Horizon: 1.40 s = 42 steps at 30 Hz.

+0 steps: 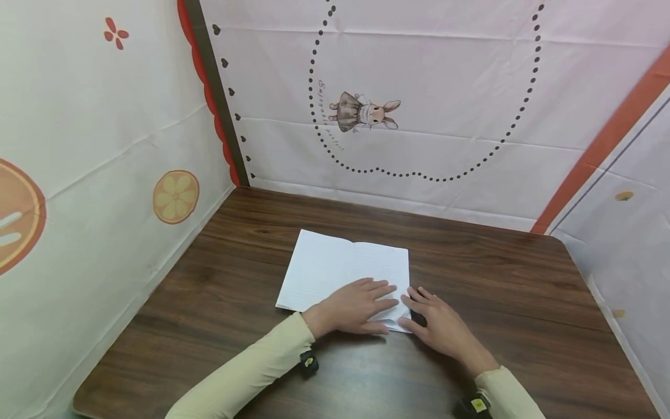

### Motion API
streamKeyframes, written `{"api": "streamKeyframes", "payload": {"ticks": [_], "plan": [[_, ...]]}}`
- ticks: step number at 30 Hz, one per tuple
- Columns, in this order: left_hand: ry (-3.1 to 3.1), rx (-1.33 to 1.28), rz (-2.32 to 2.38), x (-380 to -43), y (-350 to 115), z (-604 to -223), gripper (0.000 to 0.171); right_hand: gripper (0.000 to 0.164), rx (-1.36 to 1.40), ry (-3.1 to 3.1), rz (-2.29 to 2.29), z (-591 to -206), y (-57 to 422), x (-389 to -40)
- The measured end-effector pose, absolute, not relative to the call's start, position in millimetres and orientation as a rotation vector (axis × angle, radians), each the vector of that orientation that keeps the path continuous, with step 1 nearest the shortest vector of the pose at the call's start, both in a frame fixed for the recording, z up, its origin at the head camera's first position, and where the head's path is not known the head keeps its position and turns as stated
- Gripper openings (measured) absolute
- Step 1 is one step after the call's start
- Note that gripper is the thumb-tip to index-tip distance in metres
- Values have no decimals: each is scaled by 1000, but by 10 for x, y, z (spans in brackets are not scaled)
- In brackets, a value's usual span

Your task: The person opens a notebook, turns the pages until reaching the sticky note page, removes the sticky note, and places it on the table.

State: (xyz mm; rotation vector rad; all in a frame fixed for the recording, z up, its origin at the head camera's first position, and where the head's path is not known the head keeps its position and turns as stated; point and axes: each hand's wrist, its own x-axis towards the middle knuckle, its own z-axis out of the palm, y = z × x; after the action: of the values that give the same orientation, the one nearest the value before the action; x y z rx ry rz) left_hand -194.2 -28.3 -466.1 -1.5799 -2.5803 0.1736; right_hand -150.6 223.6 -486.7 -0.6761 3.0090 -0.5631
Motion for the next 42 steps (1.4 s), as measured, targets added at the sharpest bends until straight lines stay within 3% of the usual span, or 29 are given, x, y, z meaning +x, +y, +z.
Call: {"api": "streamKeyframes", "payload": {"ticks": [17, 25, 34, 42], "plan": [[-2475, -1560, 196, -1941, -176, -4700, 43, 68, -676, 2994, -543, -4827, 2239, -1493], [-2456, -1477, 219, -1905, -174, -4673, 39, 69, -667, 2993, -526, -4841, 2254, -1502], [-2454, -1380, 148, -1855, -214, -4674, 39, 87, -561, 2979, -511, -4834, 2236, -1502], [-2382, -1203, -70, -1836, -376, -4595, 43, 72, -714, 3004, -525, -4842, 2240, -1477]]}}
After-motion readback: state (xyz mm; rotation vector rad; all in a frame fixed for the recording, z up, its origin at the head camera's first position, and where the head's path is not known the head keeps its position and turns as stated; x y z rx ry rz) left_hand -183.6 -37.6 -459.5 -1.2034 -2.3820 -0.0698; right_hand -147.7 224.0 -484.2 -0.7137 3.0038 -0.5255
